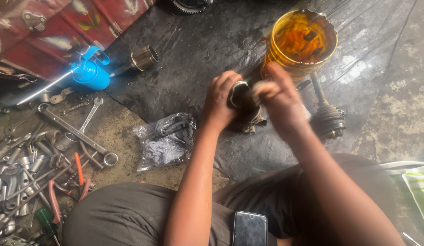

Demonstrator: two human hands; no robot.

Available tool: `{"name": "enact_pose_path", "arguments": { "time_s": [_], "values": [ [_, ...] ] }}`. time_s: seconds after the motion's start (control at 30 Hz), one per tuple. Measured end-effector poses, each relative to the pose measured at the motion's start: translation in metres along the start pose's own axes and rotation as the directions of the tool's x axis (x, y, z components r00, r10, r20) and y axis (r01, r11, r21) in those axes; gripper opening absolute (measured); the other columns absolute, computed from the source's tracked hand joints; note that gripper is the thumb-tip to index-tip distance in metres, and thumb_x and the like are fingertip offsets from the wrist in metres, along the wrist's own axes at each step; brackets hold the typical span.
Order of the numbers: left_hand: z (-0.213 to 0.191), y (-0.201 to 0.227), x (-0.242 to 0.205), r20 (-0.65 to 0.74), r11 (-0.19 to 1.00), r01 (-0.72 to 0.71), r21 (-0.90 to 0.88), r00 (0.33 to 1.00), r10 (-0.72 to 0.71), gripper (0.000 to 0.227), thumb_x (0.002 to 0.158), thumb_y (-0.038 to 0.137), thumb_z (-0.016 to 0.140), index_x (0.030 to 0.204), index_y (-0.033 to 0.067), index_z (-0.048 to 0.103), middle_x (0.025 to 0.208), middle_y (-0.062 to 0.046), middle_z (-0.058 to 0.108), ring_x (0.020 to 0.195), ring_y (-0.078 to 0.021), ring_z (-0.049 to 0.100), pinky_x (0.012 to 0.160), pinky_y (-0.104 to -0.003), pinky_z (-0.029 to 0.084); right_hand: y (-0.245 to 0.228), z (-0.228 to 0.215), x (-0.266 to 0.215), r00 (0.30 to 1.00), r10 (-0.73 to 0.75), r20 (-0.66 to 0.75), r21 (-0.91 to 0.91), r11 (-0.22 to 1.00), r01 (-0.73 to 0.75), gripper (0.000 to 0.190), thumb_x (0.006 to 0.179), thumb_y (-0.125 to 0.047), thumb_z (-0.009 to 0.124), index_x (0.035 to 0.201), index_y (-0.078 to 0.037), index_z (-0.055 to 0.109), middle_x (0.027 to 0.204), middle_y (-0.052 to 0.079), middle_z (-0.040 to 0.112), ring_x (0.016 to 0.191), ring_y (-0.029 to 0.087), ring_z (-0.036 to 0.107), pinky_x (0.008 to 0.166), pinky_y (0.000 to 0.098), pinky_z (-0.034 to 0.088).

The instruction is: The person applies grease to a CV joint component by hand and with a cloth, then rubs the grease into the internal surfaces.

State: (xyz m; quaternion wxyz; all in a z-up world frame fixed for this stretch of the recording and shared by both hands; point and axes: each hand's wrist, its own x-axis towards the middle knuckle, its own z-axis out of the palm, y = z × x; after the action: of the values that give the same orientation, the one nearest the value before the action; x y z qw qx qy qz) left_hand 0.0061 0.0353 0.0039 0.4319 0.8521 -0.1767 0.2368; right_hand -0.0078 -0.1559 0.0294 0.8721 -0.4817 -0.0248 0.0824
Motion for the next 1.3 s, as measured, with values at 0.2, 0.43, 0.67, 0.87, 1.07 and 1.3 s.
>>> {"name": "enact_pose_path", "arguments": {
  "time_s": [0.2, 0.43, 0.67, 0.87, 1.07, 1.3],
  "values": [
    [0.003, 0.000, -0.005, 0.103, 0.991, -0.065, 0.113, 0.993, 0.053, 0.053, 0.077, 0.006, 0.083, 0.124, 0.0140, 0.059, 0.127, -0.004, 0.064, 0.125, -0.0284, 0.060, 0.109, -0.048, 0.044, 0.009, 0.022, -0.016, 0.985, -0.031, 0.172, -0.884, 0.436, 0.168, 0.080, 0.089, 0.011, 0.046, 0.162, -0.011, 0.022, 0.098, 0.015, 0.073, 0.087, 0.026, 0.073, 0.085, 0.0400, 0.057],
    [-0.005, 0.012, -0.004, 0.259, 0.978, -0.062, 0.197, 0.966, 0.009, 0.074, 0.055, -0.001, 0.085, 0.123, 0.0131, 0.059, 0.125, -0.004, 0.062, 0.121, -0.0282, 0.058, 0.112, -0.053, 0.034, 0.024, 0.020, -0.017, 0.919, -0.060, 0.390, -0.852, 0.355, 0.385, 0.093, 0.081, 0.014, 0.047, 0.164, -0.011, 0.013, 0.112, 0.022, 0.063, 0.091, 0.032, 0.067, 0.081, 0.0417, 0.055],
    [-0.013, 0.007, -0.012, 0.226, 0.973, -0.070, 0.219, 0.974, 0.019, 0.054, 0.072, 0.006, 0.083, 0.121, 0.0160, 0.062, 0.121, -0.001, 0.062, 0.119, -0.0256, 0.057, 0.113, -0.050, 0.036, 0.015, 0.034, -0.017, 0.967, 0.042, 0.253, -0.825, 0.531, 0.193, 0.080, 0.081, 0.013, 0.044, 0.156, -0.009, 0.029, 0.092, 0.011, 0.067, 0.089, 0.021, 0.069, 0.084, 0.0358, 0.055],
    [-0.007, 0.002, -0.009, 0.149, 0.973, -0.052, 0.226, 0.989, 0.019, 0.048, 0.073, 0.007, 0.082, 0.116, 0.0151, 0.065, 0.116, 0.000, 0.066, 0.115, -0.0241, 0.062, 0.113, -0.056, 0.033, 0.030, 0.005, -0.020, 0.965, 0.037, 0.259, -0.452, 0.888, 0.087, 0.055, 0.084, 0.009, 0.045, 0.139, 0.000, 0.044, 0.087, 0.005, 0.056, 0.085, 0.016, 0.056, 0.078, 0.0315, 0.049],
    [-0.008, -0.005, 0.002, -0.090, 0.996, 0.080, 0.037, 0.993, -0.076, 0.056, 0.075, 0.015, 0.087, 0.124, 0.0140, 0.060, 0.135, -0.005, 0.064, 0.125, -0.0277, 0.061, 0.108, -0.048, 0.044, 0.015, -0.021, -0.011, 0.996, 0.054, -0.073, -0.049, 0.997, -0.057, 0.047, 0.090, 0.004, 0.046, 0.137, -0.001, 0.052, 0.089, 0.004, 0.056, 0.083, 0.016, 0.057, 0.075, 0.0301, 0.050],
    [0.018, 0.022, -0.008, -0.005, 0.979, -0.168, 0.116, 0.986, 0.169, 0.060, 0.085, 0.013, 0.084, 0.134, 0.0158, 0.052, 0.138, -0.006, 0.060, 0.133, -0.0295, 0.058, 0.118, -0.053, 0.042, 0.032, -0.034, 0.027, 0.940, 0.230, -0.251, 0.070, 0.973, -0.219, 0.044, 0.091, 0.000, 0.045, 0.134, -0.003, 0.055, 0.110, 0.014, 0.068, 0.095, 0.021, 0.069, 0.088, 0.0341, 0.058]
  ]
}}
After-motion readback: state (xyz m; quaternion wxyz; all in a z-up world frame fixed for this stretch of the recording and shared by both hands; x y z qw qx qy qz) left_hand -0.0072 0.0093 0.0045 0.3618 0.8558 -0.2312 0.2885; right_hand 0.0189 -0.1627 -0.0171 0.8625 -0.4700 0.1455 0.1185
